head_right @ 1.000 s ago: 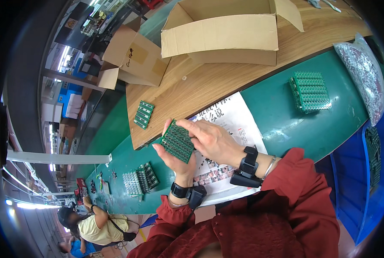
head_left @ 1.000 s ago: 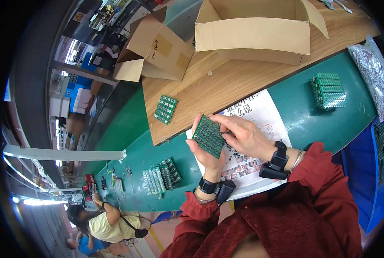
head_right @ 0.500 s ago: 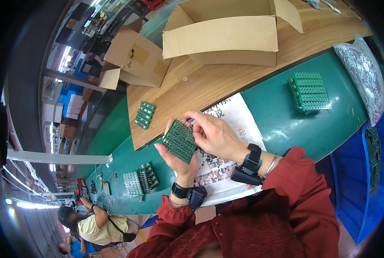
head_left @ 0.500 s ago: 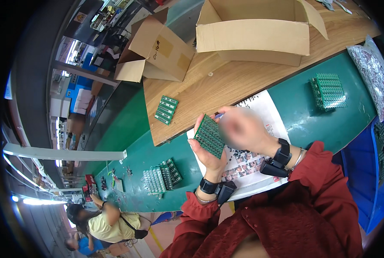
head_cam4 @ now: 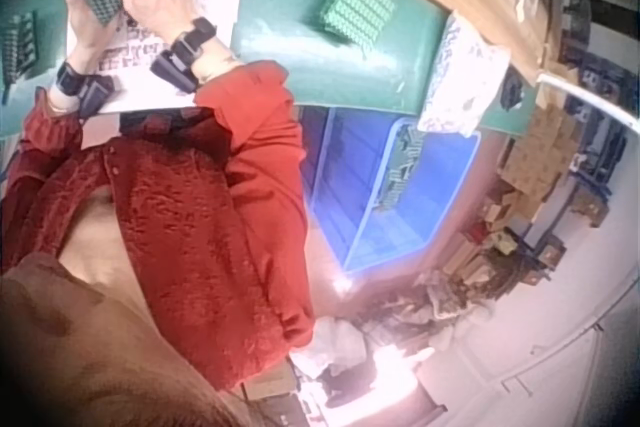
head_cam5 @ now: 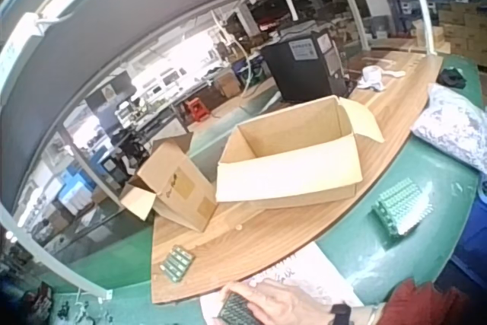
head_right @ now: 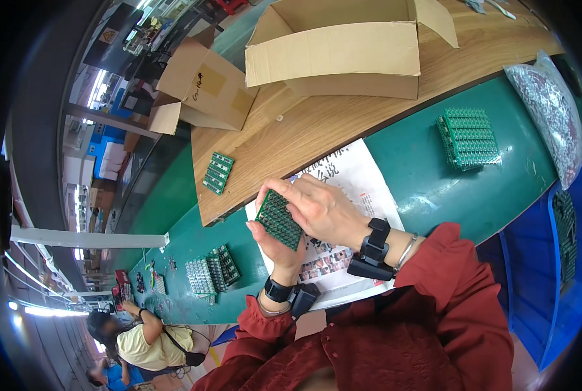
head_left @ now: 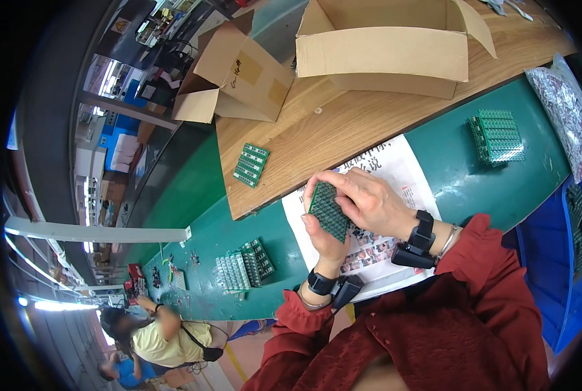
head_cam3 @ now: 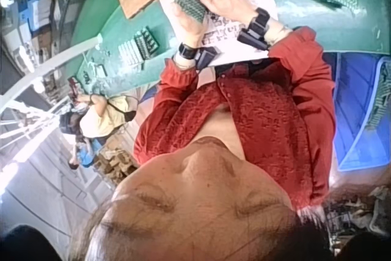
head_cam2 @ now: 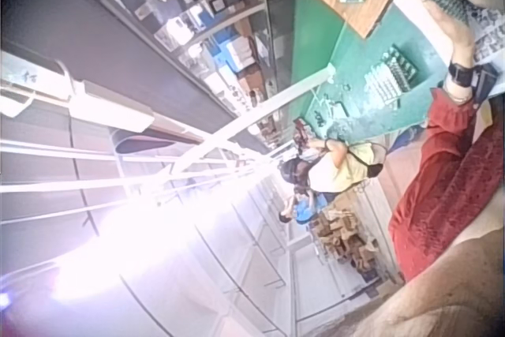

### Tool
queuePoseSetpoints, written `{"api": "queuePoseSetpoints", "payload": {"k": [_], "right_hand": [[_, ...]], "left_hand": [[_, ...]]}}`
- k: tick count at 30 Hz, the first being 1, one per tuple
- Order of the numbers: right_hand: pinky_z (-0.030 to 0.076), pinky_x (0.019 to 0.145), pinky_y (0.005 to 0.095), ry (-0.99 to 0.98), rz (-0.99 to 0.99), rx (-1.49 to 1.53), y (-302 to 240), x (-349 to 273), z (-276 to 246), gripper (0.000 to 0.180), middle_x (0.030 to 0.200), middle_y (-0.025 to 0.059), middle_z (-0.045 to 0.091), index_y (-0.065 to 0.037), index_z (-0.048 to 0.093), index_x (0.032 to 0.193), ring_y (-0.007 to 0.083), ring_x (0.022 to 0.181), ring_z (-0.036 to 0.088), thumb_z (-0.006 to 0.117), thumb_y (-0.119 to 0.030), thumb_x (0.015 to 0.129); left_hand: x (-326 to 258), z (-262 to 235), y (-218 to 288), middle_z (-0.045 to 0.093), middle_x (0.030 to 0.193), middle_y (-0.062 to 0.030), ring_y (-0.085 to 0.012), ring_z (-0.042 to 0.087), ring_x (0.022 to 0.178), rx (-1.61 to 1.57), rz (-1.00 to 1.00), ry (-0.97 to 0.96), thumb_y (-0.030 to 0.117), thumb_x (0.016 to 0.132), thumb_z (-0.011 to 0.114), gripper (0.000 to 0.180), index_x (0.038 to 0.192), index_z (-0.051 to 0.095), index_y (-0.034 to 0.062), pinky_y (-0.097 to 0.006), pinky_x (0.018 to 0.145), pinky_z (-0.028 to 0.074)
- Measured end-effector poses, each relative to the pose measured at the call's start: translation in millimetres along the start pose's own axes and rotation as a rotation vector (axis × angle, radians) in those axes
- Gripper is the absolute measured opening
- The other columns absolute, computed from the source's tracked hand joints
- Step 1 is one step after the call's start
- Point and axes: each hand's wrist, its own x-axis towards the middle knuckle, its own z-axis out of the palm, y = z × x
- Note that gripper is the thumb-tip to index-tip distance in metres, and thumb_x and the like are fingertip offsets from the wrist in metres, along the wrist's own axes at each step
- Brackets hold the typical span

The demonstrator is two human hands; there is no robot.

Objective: The person picks up green circuit boards from a stack and inserts small black components into the board by hand. They handle the boards one at a time, placing components into specific slots, then set the boards down on the table. The process is repeated for multiple boards throughout the clip.

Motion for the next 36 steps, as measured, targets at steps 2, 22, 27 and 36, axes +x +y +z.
{"api": "queuePoseSetpoints", "payload": {"k": [2, 22, 27, 36], "right_hand": [[0.05, 0.069, 0.0397, 0.01, 0.024, 0.031, -1, 1, 0, 0.055, 0.082, 0.0123, 0.059, -0.01, 0.047, 0.127, 0.0311, 0.078, 0.06, 0.06, 0.004, 0.076], [0.049, 0.071, 0.0382, 0.014, 0.035, 0.058, -2, 1, -4, 0.056, 0.085, 0.0098, 0.059, -0.01, 0.048, 0.129, 0.0294, 0.081, 0.058, 0.058, 0.005, 0.076], [0.047, 0.068, 0.0361, 0.079, 0.006, 0.05, 1, 2, 2, 0.058, 0.077, 0.0089, 0.057, -0.006, 0.048, 0.13, 0.0259, 0.07, 0.056, 0.061, 0.005, 0.075], [0.046, 0.067, 0.0353, 0.088, -0.026, 0.075, 3, 2, -1, 0.053, 0.075, 0.0094, 0.056, -0.007, 0.053, 0.124, 0.0253, 0.068, 0.055, 0.058, 0.007, 0.073]], "left_hand": [[1, 5, 4, 0.052, 0.123, -0.0116, -0.0223, 0.049, 0.115, 0.038, 0.008, -0.006, 0.068, 0.085, 0.041, 0.084, 0.134, 0.037, 0.0007, -0.038, 0.102, 0.035], [4, 6, 9, 0.047, 0.127, -0.0162, -0.0251, 0.048, 0.118, 0.037, -0.047, 0.012, 0.066, 0.085, 0.043, 0.082, 0.135, 0.034, 0.001, -0.039, 0.101, 0.037], [1, 6, 4, 0.05, 0.125, -0.0138, -0.0238, 0.05, 0.116, 0.097, -0.013, -0.044, 0.067, 0.085, 0.04, 0.084, 0.135, 0.035, 0.0, -0.037, 0.102, 0.037], [-2, -2, -1, 0.046, 0.127, -0.0151, -0.0242, 0.047, 0.117, 0.221, 0.004, -0.098, 0.068, 0.082, 0.044, 0.091, 0.136, 0.03, -0.0035, -0.037, 0.101, 0.036]]}}
